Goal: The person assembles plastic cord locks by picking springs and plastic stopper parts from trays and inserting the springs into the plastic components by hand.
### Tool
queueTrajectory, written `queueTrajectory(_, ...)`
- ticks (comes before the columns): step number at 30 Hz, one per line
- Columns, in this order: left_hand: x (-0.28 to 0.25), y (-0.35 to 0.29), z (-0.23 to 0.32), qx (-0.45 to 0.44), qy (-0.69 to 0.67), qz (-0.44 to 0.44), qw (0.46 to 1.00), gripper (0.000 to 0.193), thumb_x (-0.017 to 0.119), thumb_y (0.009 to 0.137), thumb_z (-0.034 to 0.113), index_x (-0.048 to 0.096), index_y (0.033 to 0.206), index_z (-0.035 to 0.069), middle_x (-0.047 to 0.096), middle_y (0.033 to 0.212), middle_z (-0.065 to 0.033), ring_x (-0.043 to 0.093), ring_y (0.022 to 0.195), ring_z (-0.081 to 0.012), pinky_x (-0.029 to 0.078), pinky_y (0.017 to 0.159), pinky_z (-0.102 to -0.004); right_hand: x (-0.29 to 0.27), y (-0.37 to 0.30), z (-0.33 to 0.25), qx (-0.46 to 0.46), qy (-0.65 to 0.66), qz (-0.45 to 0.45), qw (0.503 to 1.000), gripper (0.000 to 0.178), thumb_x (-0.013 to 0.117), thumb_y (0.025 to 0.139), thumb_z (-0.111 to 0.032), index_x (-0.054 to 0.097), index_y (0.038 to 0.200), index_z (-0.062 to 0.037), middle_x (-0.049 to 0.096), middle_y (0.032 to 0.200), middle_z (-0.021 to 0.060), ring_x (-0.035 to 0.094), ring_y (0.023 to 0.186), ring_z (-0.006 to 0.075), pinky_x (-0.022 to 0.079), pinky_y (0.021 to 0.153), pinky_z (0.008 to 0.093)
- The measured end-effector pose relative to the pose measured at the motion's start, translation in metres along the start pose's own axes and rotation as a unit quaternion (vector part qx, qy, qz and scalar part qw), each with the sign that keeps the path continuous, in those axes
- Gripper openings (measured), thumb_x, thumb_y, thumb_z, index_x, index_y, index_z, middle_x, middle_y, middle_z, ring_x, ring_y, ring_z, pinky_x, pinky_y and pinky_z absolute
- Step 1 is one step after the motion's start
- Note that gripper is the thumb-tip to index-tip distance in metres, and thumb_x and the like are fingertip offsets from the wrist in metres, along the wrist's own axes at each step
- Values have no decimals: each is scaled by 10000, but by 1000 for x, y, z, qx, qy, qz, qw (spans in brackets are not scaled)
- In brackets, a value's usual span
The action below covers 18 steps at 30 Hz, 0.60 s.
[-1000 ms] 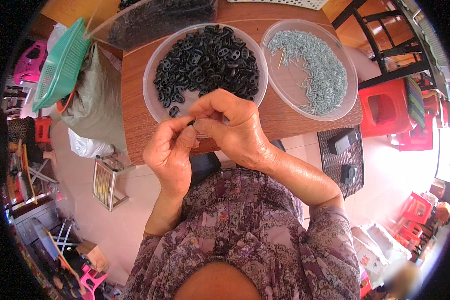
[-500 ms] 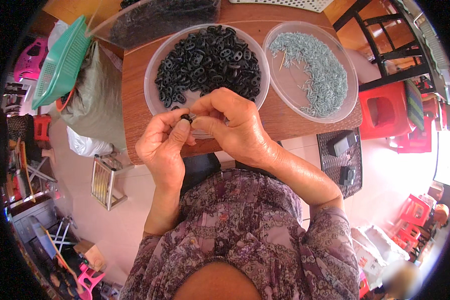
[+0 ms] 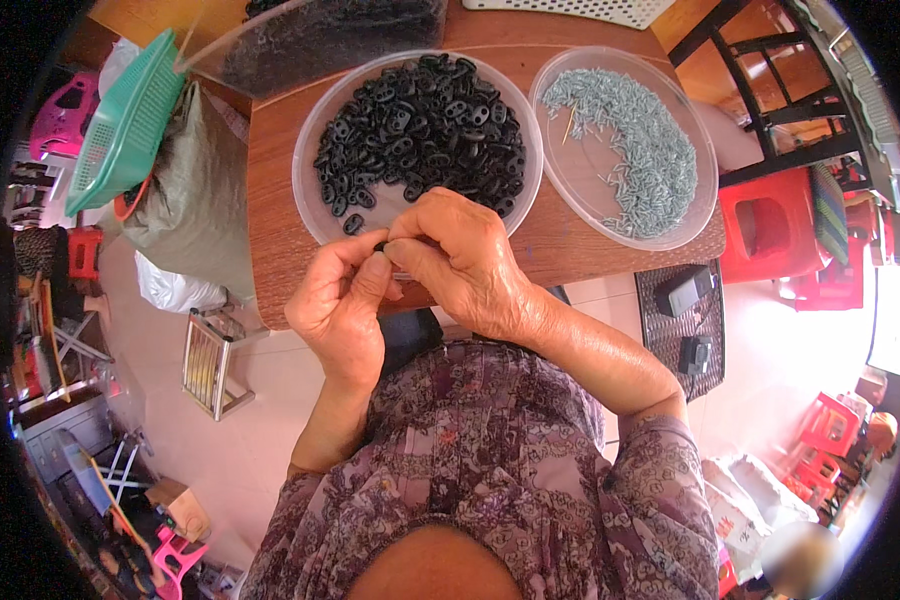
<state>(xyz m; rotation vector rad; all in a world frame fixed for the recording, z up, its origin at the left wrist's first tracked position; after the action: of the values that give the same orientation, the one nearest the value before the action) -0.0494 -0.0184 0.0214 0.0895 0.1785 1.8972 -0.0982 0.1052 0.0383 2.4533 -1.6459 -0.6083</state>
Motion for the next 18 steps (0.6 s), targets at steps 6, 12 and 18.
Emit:
queueTrajectory(6, -1, -3, -4, -15, -54, 37, 998, 83, 595, 823, -5, 616, 895, -38, 586, 718, -22, 526, 567, -57, 428, 517, -185, 6, 2, -13, -125, -74, -13, 989, 41, 591, 776, -13, 575, 802, 15, 547, 734, 88, 506, 633, 207, 421, 573, 303)
queueTrajectory(12, -3, -3, -9, -32, -82, 41, 995, 94, 601, 840, 32, 616, 898, -40, 587, 721, -15, 517, 568, -53, 424, 518, -180, 10, 4, -10, -136, -86, 3, 987, 20, 573, 755, -19, 560, 767, -7, 526, 717, 87, 498, 656, 282, 415, 591, 375)
queueTrajectory(18, -13, 3, -8, -51, -104, 30, 993, 144, 605, 841, 41, 604, 957, -43, 589, 742, -22, 514, 579, -59, 431, 554, -177, 9, 14, -17, -106, -72, -18, 992, 36, 593, 764, -49, 584, 774, -16, 547, 721, 94, 515, 664, 281, 425, 596, 373)
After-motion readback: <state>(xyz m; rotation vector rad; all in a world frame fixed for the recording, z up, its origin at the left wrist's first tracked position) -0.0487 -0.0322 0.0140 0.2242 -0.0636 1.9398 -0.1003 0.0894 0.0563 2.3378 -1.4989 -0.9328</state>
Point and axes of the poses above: each hand's wrist, its own y-axis towards the middle knuckle, its own x-axis out of the palm, z = x × y, the point moved 6 cm from there along y, towards the middle knuckle
